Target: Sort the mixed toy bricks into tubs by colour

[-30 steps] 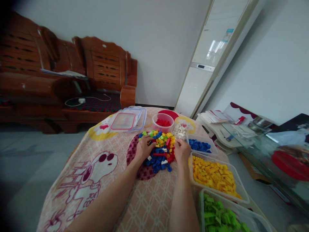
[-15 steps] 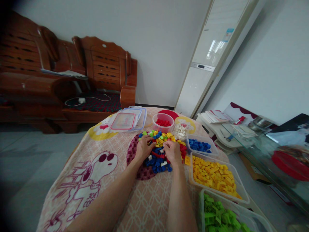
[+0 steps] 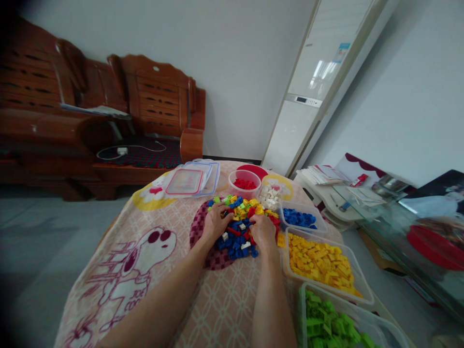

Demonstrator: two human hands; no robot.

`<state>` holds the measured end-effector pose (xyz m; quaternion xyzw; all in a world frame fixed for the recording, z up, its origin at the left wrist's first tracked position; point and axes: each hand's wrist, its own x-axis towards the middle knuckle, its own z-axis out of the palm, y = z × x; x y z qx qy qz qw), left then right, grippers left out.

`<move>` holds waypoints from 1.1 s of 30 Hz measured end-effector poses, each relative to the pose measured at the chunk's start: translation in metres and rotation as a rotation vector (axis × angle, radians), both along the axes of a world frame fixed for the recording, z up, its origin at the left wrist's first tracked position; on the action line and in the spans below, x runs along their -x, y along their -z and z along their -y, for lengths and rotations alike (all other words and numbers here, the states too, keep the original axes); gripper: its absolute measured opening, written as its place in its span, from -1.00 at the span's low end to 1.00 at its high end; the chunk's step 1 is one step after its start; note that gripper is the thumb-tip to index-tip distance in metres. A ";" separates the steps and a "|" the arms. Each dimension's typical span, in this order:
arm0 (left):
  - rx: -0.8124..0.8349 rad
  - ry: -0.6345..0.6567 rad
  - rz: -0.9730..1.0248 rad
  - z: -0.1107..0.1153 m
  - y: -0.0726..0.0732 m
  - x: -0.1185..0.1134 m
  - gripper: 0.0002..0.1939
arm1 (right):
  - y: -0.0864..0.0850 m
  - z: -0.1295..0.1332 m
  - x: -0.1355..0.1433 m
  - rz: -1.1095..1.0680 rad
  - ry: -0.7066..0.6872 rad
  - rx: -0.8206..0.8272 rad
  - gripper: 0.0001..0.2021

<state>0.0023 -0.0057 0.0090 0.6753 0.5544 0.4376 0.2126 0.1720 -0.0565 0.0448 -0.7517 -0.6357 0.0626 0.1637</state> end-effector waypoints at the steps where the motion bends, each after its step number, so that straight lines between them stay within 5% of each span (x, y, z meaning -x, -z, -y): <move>1: -0.001 -0.001 -0.001 0.000 0.000 0.000 -0.78 | 0.000 0.000 0.000 -0.001 -0.002 0.000 -0.78; 13: -0.018 -0.004 0.003 -0.002 0.003 0.001 -0.80 | -0.006 0.003 0.002 -0.107 0.003 -0.031 -0.93; 21: -0.023 0.003 0.018 -0.002 0.003 0.000 -0.80 | -0.004 0.000 -0.006 -0.674 0.126 -0.149 -0.84; 26: -0.017 0.003 0.012 -0.002 0.003 0.000 -0.80 | -0.004 -0.002 -0.019 -0.870 0.353 -0.451 -0.68; 30: -0.021 0.010 0.010 -0.001 0.001 0.001 -0.81 | -0.007 0.002 -0.031 -0.832 0.549 -0.756 -0.53; 33: -0.009 0.005 0.007 0.000 0.000 0.001 -0.80 | -0.008 0.005 -0.037 -0.774 0.605 -0.807 -0.46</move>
